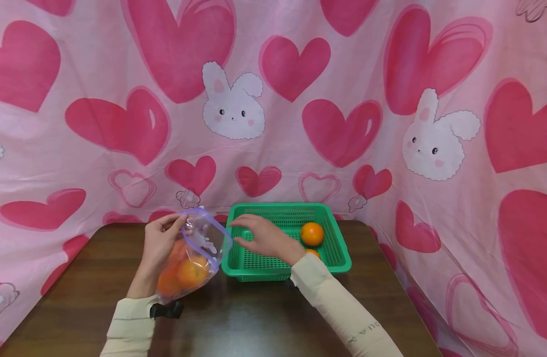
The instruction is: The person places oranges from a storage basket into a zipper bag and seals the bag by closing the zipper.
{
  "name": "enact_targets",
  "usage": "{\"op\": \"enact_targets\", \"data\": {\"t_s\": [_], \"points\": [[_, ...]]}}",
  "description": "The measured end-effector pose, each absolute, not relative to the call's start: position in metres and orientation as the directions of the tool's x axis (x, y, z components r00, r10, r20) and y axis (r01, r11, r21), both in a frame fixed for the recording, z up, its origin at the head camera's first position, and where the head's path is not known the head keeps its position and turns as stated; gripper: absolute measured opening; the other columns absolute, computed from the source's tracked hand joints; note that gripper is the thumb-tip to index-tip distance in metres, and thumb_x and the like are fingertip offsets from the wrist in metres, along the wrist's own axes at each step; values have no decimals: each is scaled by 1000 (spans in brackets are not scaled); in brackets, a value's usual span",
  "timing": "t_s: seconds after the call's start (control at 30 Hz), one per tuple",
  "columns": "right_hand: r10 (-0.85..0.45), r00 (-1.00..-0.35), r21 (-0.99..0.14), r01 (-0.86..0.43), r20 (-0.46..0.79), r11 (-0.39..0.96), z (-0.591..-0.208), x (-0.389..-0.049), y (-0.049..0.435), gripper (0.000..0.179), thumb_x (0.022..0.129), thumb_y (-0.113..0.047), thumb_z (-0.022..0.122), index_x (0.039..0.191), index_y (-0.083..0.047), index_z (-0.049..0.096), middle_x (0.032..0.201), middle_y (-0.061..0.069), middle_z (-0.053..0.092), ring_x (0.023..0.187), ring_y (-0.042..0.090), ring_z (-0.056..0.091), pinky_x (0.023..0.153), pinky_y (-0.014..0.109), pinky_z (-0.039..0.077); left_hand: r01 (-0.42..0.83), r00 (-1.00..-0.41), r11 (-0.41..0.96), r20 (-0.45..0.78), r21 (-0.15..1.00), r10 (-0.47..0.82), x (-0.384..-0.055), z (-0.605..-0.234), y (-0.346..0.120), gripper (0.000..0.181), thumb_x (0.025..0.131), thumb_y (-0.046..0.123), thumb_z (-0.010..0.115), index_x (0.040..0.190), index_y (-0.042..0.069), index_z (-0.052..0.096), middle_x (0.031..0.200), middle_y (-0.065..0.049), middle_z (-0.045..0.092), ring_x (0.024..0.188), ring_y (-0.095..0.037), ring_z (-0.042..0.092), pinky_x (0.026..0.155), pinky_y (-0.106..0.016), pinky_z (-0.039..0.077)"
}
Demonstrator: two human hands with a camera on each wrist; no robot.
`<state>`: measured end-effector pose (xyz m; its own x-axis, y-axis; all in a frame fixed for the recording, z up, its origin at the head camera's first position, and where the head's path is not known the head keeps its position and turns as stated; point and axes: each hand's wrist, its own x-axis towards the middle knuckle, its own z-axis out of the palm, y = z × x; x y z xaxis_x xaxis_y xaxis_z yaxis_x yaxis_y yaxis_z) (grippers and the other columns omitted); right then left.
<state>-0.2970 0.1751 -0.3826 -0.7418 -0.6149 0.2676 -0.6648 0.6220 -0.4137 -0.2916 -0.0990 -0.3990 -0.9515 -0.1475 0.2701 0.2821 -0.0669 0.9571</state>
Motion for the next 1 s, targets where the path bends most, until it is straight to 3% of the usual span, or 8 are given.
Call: {"op": "enact_targets", "data": {"t_s": [0.43, 1.0], "points": [[-557, -791, -437, -607, 253, 664, -382, -297, 204, 47, 96, -30, 72, 140, -17, 60, 140, -1, 61, 128, 18, 56, 104, 39, 53, 271, -958, -98, 259, 957, -126, -296, -401, -98, 31, 100, 6, 63, 117, -20, 63, 74, 9, 70, 63, -5, 70, 68, -22, 61], [-499, -850, -436, -518, 169, 736, -399, -301, 243, 48, 98, -26, 69, 142, -11, 57, 139, 7, 60, 121, 25, 59, 103, 45, 53, 245, -964, -31, 240, 969, -117, -294, -404, -100, 34, 101, 14, 64, 120, -14, 65, 79, 8, 70, 69, -5, 71, 70, -21, 60]]}}
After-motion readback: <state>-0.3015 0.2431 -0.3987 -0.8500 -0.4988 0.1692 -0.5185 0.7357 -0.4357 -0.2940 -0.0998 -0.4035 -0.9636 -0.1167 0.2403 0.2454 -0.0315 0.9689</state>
